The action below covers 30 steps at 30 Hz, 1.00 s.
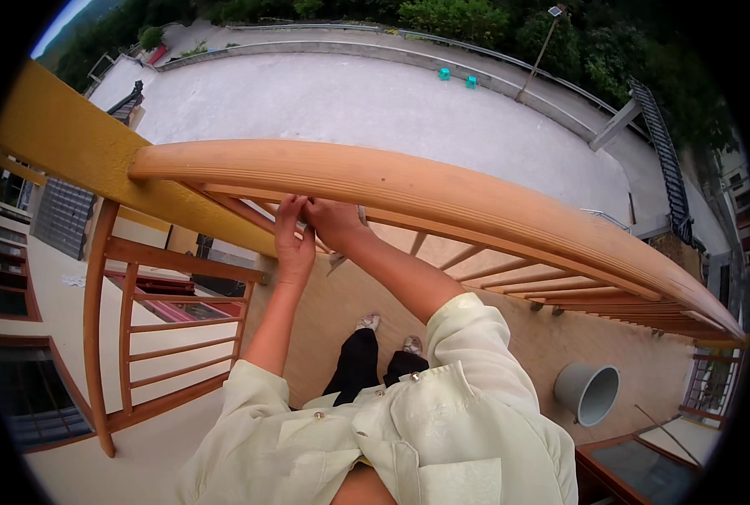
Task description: The person wipes a wooden railing on an outdoor balcony using a cloth. They move along the railing, cleaning the top and sides, and occasionally dip the cloth into a bucket of water to wet it.
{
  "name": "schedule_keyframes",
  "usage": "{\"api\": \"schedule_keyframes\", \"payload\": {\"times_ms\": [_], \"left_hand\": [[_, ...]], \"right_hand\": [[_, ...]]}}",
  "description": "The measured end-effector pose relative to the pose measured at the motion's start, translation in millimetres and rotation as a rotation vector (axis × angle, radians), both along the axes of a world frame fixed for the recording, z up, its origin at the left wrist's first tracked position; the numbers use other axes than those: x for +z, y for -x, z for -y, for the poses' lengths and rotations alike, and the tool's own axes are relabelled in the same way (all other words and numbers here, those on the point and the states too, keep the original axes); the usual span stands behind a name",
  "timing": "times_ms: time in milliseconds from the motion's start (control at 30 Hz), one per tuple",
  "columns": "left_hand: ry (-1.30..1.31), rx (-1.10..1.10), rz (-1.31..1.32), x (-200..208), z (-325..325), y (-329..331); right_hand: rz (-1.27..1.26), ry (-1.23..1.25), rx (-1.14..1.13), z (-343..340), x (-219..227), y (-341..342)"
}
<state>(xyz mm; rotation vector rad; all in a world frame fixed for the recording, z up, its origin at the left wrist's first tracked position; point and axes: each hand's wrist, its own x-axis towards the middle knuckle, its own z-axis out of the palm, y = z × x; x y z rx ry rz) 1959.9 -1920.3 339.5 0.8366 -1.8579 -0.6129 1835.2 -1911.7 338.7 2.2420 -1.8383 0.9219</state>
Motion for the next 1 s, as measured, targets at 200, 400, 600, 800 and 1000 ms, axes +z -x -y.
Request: {"api": "schedule_keyframes", "payload": {"times_ms": [200, 400, 600, 800, 1000], "left_hand": [[-0.693, -0.349, -0.365, -25, -134, 74], [-0.95, -0.874, -0.262, 7, -185, 128], [-1.03, -1.154, -0.416, 134, -215, 179], [-1.408, -1.322, -0.303, 136, -198, 152], [-0.851, -1.217, 0.032, 99, -173, 125]], "right_hand": [[0.416, -0.112, -0.071, -175, 42, 85], [1.348, 0.002, -0.058, -266, 148, 121], [1.881, 0.415, 0.161, -351, 175, 188], [2.209, 0.239, -0.063, -358, 88, 116], [1.539, -0.217, -0.459, -413, 97, 129]]}}
